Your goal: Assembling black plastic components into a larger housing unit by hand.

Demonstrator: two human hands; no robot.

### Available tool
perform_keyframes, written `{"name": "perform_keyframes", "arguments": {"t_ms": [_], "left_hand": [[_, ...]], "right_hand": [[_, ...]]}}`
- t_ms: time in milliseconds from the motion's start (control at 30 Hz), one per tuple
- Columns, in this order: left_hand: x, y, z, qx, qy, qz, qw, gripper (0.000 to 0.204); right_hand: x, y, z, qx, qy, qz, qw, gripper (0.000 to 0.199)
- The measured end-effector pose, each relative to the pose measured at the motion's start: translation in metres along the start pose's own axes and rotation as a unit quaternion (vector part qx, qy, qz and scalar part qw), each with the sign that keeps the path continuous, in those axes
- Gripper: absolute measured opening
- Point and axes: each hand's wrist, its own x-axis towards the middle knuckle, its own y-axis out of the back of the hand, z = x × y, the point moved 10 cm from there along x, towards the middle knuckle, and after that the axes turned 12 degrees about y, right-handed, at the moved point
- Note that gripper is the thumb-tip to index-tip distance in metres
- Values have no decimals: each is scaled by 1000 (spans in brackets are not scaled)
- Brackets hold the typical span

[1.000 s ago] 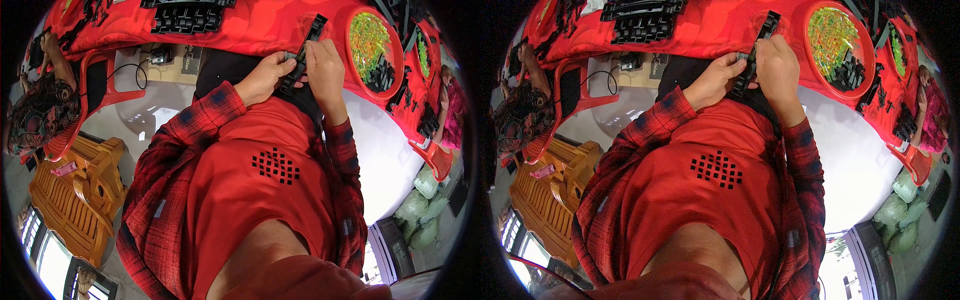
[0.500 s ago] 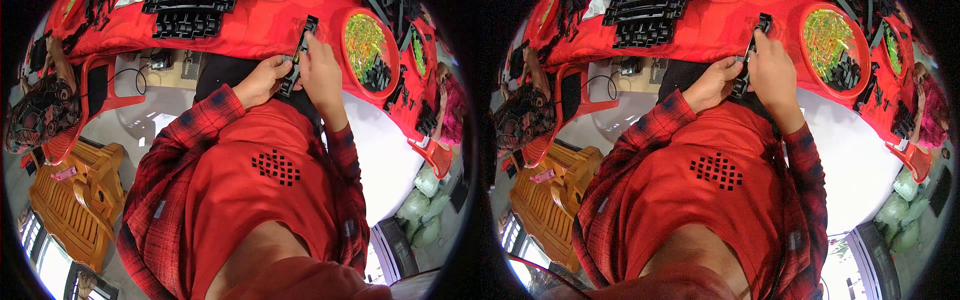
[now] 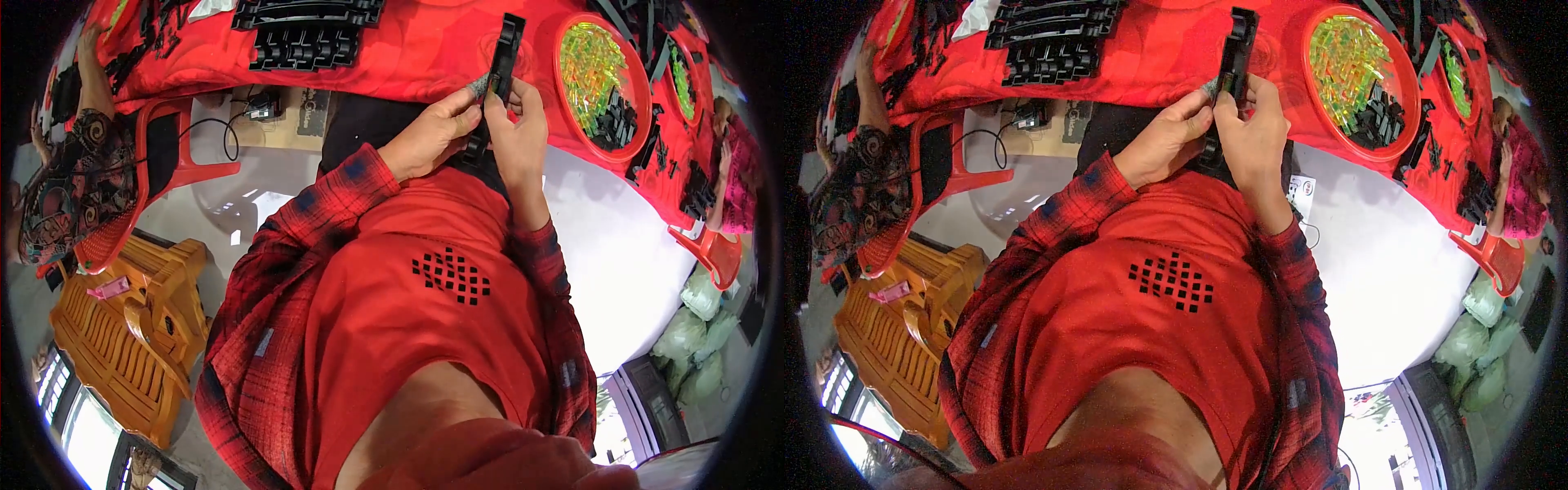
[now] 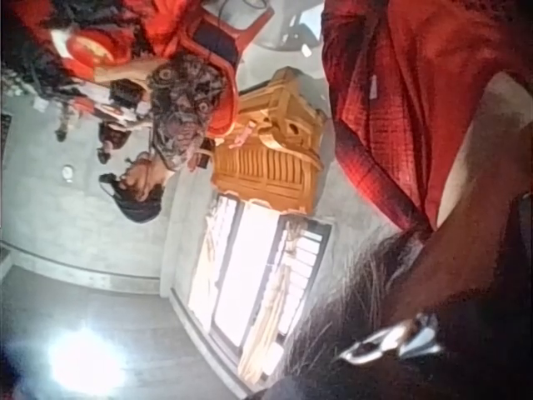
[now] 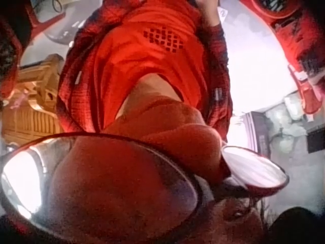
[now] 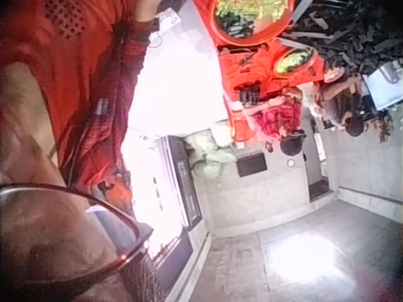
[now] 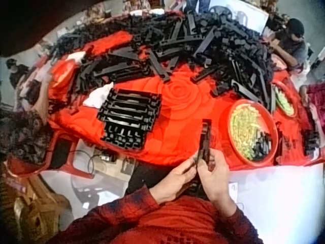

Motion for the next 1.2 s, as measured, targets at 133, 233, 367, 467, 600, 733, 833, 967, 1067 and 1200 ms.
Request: {"name": "perform_keyframes", "arguments": {"t_ms": [133,233,367,467,600,733,833,967,1067,1200], "left_hand": [[-3,-1,-1,-11,19,-6,1000,52],[-3,-1,-1,-12,10,-13,1000,52],[-2,0,-3,13,13,11,1000,52],[0,-1,-5,34,18,4,999,52],[-2,-10,-3,35,14,-10,999,52],[-7,-17,6,73,-4,-1,997,51],[-10,-22,13,89,-22,-20,996,50],[-11,-26,18,134,-27,-11,991,48],[-10,-26,21,180,-48,19,982,46],[-6,-18,14,204,0,28,979,46]], "right_hand": [[2,-1,-5,-20,8,-4,1000,38],[2,-4,-3,-5,24,-8,1000,36],[1,-5,1,3,-10,-23,1000,33],[1,-2,2,-31,-3,-16,999,31],[-1,-2,10,28,-40,-31,998,29],[-2,-6,8,113,-116,-58,985,26],[-2,-12,5,175,-97,-80,977,21],[1,-6,-5,107,-50,-59,991,20],[-1,-5,-2,93,-75,-38,992,21],[-5,-14,13,159,-114,-53,979,19]]}}
